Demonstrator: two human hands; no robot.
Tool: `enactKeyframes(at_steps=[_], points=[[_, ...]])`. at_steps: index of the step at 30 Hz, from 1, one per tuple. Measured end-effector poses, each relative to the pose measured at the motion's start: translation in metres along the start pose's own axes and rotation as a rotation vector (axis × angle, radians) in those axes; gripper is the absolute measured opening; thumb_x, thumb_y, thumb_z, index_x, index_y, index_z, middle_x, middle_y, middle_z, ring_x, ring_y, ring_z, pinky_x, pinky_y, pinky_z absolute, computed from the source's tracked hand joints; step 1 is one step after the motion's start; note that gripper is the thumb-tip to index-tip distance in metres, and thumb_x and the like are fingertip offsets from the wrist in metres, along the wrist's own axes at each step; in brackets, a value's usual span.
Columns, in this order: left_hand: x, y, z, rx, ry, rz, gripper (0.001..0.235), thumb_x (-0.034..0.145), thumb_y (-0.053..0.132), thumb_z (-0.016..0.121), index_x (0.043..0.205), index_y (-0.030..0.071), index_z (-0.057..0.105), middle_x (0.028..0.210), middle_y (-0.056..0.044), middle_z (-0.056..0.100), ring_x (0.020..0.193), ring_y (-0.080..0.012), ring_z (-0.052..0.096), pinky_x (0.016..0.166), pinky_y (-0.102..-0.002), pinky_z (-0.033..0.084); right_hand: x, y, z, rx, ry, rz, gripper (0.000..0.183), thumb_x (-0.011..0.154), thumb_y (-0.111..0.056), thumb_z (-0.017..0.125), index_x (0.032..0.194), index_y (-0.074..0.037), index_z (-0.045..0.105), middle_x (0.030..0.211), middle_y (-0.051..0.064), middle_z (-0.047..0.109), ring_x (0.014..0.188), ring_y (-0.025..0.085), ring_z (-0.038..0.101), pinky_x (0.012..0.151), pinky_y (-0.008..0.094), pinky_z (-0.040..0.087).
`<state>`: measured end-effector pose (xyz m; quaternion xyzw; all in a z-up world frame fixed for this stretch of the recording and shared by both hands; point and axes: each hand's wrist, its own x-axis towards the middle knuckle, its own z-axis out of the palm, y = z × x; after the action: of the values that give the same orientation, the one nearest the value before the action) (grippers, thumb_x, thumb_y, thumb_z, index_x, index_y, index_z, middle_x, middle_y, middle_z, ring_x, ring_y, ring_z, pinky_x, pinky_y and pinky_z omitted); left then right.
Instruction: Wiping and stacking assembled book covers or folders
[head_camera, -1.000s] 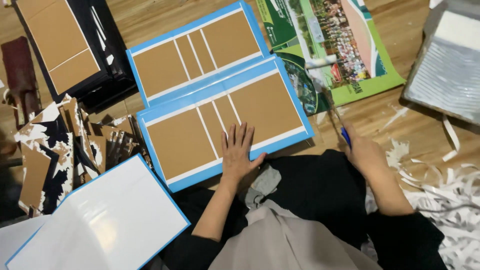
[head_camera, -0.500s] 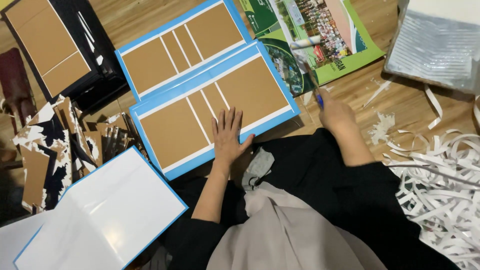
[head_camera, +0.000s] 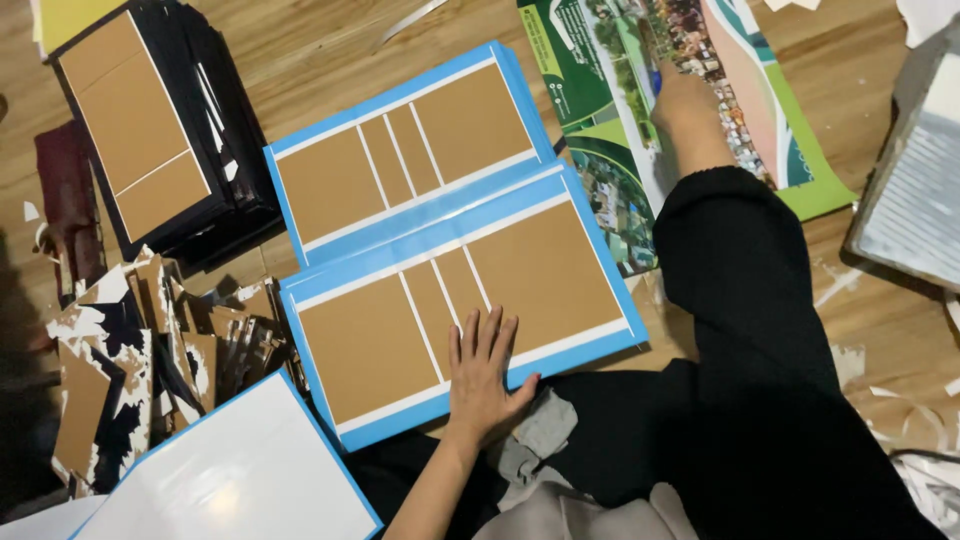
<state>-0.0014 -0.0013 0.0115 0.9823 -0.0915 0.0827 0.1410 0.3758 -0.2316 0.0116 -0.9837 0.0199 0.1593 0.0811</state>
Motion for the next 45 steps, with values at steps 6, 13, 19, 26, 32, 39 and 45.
enactKeyframes(at_steps=[6,13,19,26,32,39,45], points=[[0.001,-0.003,0.006,0.048,-0.009,0.007,0.073,0.080,0.057,0.041,0.138,0.014,0.030,0.145,-0.007,0.025,0.134,-0.0329,0.019,0.108,-0.051,0.013,-0.023,-0.006,-0.027,0.135,-0.070,0.022,0.070,0.081,0.011,0.054,0.137,-0.018,0.026,0.100,0.027,0.057,0.085,0.040,0.057,0.070,0.048,0.053],[-0.002,-0.004,0.011,0.042,0.064,0.031,0.073,0.079,0.056,0.043,0.138,0.016,0.031,0.144,-0.007,0.028,0.134,-0.0324,0.024,0.107,-0.053,0.016,-0.133,0.079,-0.025,-0.066,-0.140,0.055,0.070,0.079,-0.016,0.052,0.140,-0.029,0.021,0.111,0.031,0.055,0.097,0.050,0.055,0.078,0.053,0.045],[-0.007,-0.003,0.013,0.066,0.058,0.033,0.075,0.075,0.054,0.048,0.137,0.016,0.032,0.145,-0.006,0.026,0.134,-0.0317,0.022,0.108,-0.051,0.015,-0.259,0.174,-0.006,-0.099,-0.248,0.069,0.075,0.075,-0.021,0.056,0.140,-0.036,0.022,0.111,0.023,0.059,0.095,0.042,0.060,0.076,0.046,0.047],[-0.009,-0.002,0.016,0.092,0.127,0.058,0.070,0.081,0.056,0.042,0.137,0.016,0.033,0.144,-0.005,0.030,0.133,-0.0316,0.025,0.107,-0.052,0.017,-0.327,0.198,-0.042,-0.010,-0.338,0.078,0.077,0.078,-0.022,0.058,0.141,-0.040,0.018,0.113,0.016,0.058,0.084,0.034,0.063,0.073,0.037,0.048],[-0.007,0.001,0.015,0.072,0.171,0.039,0.067,0.079,0.056,0.041,0.132,0.014,0.040,0.138,-0.004,0.037,0.128,-0.0304,0.031,0.105,-0.052,0.019,-0.323,0.203,-0.065,-0.062,-0.263,0.175,0.065,0.084,-0.030,0.050,0.141,-0.037,0.019,0.108,0.024,0.059,0.091,0.041,0.061,0.075,0.045,0.047],[0.067,0.107,-0.004,-0.238,0.157,0.150,0.040,0.079,0.033,0.046,0.107,0.004,0.043,0.112,-0.016,0.043,0.107,-0.0322,0.038,0.095,-0.048,0.030,-0.289,0.207,-0.027,-0.029,-0.291,0.069,0.076,0.072,-0.022,0.067,0.136,-0.026,0.027,0.116,0.023,0.054,0.106,0.039,0.053,0.086,0.043,0.043],[0.134,0.173,0.164,0.379,-0.425,0.126,0.085,0.073,0.059,0.049,0.137,0.009,0.023,0.144,-0.017,0.020,0.133,-0.0360,0.017,0.104,-0.052,0.015,-0.312,0.206,-0.068,0.026,-0.492,0.184,0.063,0.083,-0.030,0.056,0.135,-0.039,0.021,0.108,0.011,0.063,0.076,0.025,0.069,0.068,0.035,0.057]])
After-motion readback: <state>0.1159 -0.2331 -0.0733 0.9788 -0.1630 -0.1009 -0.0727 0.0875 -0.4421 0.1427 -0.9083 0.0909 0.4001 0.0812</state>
